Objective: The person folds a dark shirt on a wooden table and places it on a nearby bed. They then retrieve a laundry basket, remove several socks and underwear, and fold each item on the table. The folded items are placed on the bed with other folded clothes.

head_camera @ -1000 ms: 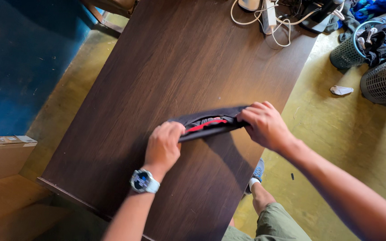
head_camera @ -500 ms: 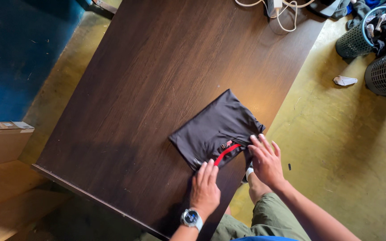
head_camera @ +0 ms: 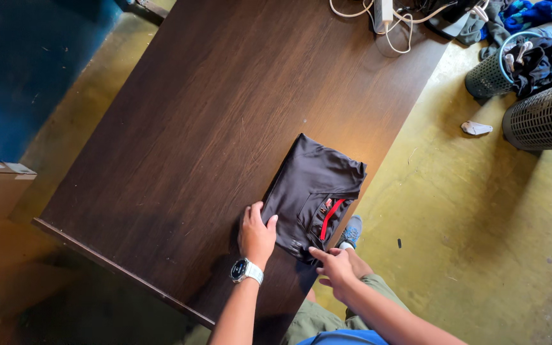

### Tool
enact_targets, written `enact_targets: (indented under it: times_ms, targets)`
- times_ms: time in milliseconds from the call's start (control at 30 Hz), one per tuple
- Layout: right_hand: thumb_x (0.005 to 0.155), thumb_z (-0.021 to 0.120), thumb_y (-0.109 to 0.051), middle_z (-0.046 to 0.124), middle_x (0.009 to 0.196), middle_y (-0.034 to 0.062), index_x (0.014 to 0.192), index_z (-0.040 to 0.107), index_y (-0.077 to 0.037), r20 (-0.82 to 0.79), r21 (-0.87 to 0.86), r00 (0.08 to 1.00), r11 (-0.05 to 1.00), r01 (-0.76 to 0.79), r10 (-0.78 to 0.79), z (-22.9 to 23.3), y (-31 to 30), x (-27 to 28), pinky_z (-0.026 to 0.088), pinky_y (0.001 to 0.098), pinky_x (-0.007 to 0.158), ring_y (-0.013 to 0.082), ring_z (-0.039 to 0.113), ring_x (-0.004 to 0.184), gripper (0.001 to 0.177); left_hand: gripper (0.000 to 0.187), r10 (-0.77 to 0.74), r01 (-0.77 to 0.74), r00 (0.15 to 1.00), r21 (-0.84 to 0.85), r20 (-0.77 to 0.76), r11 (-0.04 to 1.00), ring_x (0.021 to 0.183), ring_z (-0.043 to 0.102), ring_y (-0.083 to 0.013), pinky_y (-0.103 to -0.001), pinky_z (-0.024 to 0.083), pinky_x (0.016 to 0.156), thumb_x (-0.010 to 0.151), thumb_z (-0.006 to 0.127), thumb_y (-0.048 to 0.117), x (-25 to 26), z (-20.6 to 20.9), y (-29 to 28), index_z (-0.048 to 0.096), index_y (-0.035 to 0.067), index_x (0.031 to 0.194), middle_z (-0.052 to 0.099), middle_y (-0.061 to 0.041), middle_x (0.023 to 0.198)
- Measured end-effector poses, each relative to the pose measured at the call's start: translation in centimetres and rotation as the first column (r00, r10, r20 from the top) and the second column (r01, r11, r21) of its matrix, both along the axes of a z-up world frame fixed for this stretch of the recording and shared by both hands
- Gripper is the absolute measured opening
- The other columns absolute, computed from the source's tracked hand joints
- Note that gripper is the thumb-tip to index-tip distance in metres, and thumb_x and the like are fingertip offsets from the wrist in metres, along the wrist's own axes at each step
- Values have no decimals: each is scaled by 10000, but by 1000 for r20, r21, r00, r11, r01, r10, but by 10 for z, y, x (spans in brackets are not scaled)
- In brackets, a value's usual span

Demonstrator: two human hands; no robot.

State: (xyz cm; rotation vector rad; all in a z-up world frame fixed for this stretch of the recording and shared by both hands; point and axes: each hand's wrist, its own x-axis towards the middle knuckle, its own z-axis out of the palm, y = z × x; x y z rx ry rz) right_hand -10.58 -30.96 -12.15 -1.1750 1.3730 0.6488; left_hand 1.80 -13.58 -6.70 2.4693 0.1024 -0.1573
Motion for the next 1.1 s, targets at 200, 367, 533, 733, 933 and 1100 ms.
enact_targets:
  times_ms: [200,367,533,733,933,1100]
  targets:
    - [708,876,-22,653,717,29,925,654,7,262,-119,959,990,-78,107,-83,-21,-6,487,328,557,169,599,618,312,394,461,-462,883,11,-87,887,865,677,-443,-511,526,767,806,803,343,-86,-52,-11,651,5,943,716,-222,915]
    - [746,728,34,720,822,61,1000,709,13,644,-100,757,993,-66,115,-109,-102,69,552,288,653,156,671,708,256,414,534,-738,626,-211,-568,642,743,734,-325,-441,537,680,806,825,357,-150,-70,-74,647,-4,900,731,-170,821]
    - [767,921,-228,666,1097,65,1294,554,-6,525,-662,786,737,135,328,-62,-135,97,510,294,786,143,632,934,679,238,195,-491,809,-455,-554,743,728,698,-166,-323,555,686,886,773,272,-130,-44,-101,671,60,923,730,-51,810]
    - [721,895,-349,705,1187,178,1371,486,-20,324,-225,945,974,22,54,-39,-91,39,522,367,831,224,648,969,835,499,349,-368,910,45,223,929,1062,585,-384,-517,421,965,838,791,298,-33,-24,-1,608,-3,1191,647,-194,1121]
    - [734,918,-375,713,1083,144,1261,607,27,230,-454,941,883,-122,248,-54,-90,47,537,335,823,200,676,930,732,825,232,-236,969,-38,-86,971,1148,591,-462,-488,459,988,762,820,393,14,-39,0,486,-86,1345,617,-311,1225]
    - [791,878,-256,721,1036,166,1156,670,89,393,-152,904,981,-120,171,-54,-118,72,573,371,762,245,685,866,543,660,275,-343,851,-76,-447,936,1068,690,-407,-431,539,930,725,862,387,12,-41,-11,649,-100,1116,700,-290,1129]
